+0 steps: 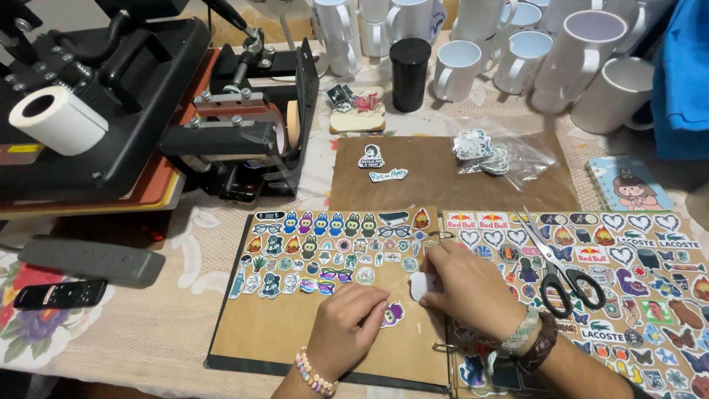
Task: Peeling stickers from a sheet and placing them into a binder
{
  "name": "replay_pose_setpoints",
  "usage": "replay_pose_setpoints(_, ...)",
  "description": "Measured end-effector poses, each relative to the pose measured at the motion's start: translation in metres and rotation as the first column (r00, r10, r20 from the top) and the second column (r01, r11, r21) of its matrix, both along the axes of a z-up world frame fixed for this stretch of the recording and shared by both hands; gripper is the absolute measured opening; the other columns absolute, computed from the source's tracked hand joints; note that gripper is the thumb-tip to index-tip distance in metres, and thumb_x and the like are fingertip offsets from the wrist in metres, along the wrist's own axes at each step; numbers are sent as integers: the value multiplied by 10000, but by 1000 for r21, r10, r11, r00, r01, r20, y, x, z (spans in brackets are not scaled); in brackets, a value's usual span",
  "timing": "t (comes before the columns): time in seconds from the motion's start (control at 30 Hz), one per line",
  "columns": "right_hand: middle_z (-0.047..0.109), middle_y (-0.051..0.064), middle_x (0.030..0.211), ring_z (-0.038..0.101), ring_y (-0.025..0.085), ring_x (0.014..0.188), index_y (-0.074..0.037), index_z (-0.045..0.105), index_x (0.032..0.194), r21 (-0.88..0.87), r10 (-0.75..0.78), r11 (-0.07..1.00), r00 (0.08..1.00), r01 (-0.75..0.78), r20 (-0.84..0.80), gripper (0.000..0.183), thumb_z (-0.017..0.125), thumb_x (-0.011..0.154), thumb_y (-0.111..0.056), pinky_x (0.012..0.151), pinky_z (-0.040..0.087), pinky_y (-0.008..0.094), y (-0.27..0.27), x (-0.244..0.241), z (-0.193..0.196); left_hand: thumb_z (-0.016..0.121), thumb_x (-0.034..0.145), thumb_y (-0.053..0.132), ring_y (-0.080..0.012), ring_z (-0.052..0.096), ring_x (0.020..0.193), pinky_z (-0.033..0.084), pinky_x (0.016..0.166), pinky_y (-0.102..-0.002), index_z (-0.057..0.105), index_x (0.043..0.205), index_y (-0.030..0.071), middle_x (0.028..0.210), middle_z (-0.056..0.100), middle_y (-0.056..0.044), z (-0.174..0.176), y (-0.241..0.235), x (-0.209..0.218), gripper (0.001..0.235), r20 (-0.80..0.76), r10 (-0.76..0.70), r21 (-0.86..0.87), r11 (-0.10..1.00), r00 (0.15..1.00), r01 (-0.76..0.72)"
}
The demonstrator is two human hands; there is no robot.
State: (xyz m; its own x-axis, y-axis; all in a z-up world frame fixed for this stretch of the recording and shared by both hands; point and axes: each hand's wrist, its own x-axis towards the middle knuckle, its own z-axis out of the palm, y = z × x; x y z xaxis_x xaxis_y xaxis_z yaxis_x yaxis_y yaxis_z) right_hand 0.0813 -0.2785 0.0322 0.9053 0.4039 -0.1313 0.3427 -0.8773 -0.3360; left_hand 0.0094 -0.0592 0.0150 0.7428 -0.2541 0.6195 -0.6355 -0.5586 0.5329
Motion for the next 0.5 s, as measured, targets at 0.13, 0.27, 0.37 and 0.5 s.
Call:
replay_pose_setpoints(0.13, 722, -15, 826, 684, 291, 822, -276, 531, 970, -4, -106, 994, 987, 107, -124, 365, 798, 729, -335, 690, 460, 436, 0, -2, 13, 650, 910, 42, -243, 713, 793, 557, 735, -357, 724, 948, 16, 894, 760, -90, -1, 0, 0, 87, 9, 0, -1, 1000, 1000, 0)
replay_pose_setpoints(0.27, 810, -86, 850, 693, 123, 694, -256, 722, 925, 368, -71, 927, 997, 72, -16, 178, 809, 769, -254, 625, 500, 287, -14, -12, 18, 654, 902, 48, -224, 733, 798, 589, 730, -333, 737, 993, 22, 896, 773, -90, -7, 2, -2, 126, -18, 76, -18, 997, 997, -77)
replay_pose_setpoints(0.37, 825, -52, 893, 710, 101, 691, -185, 790, 942, 599, 6, 783, 966, -166, 259, 157, 781, 796, -127, 659, 540, 251, -29, -28, 19, 646, 894, 38, -192, 738, 769, 607, 693, -298, 748, 1011, 23, 865, 777, -84, -9, 4, -1, 156, -42, 156, -65, 985, 987, -159)
replay_pose_setpoints(0.5, 729, 62, 983, 692, 245, 825, -143, 713, 1010, 348, 152, 760, 670, -549, 726, 131, 616, 928, -175, 724, 573, 347, -42, -52, 23, 656, 889, 39, -141, 706, 722, 600, 619, -244, 753, 1020, 25, 832, 763, -66, -10, 8, -2, 163, -82, 287, -172, 939, 954, -297)
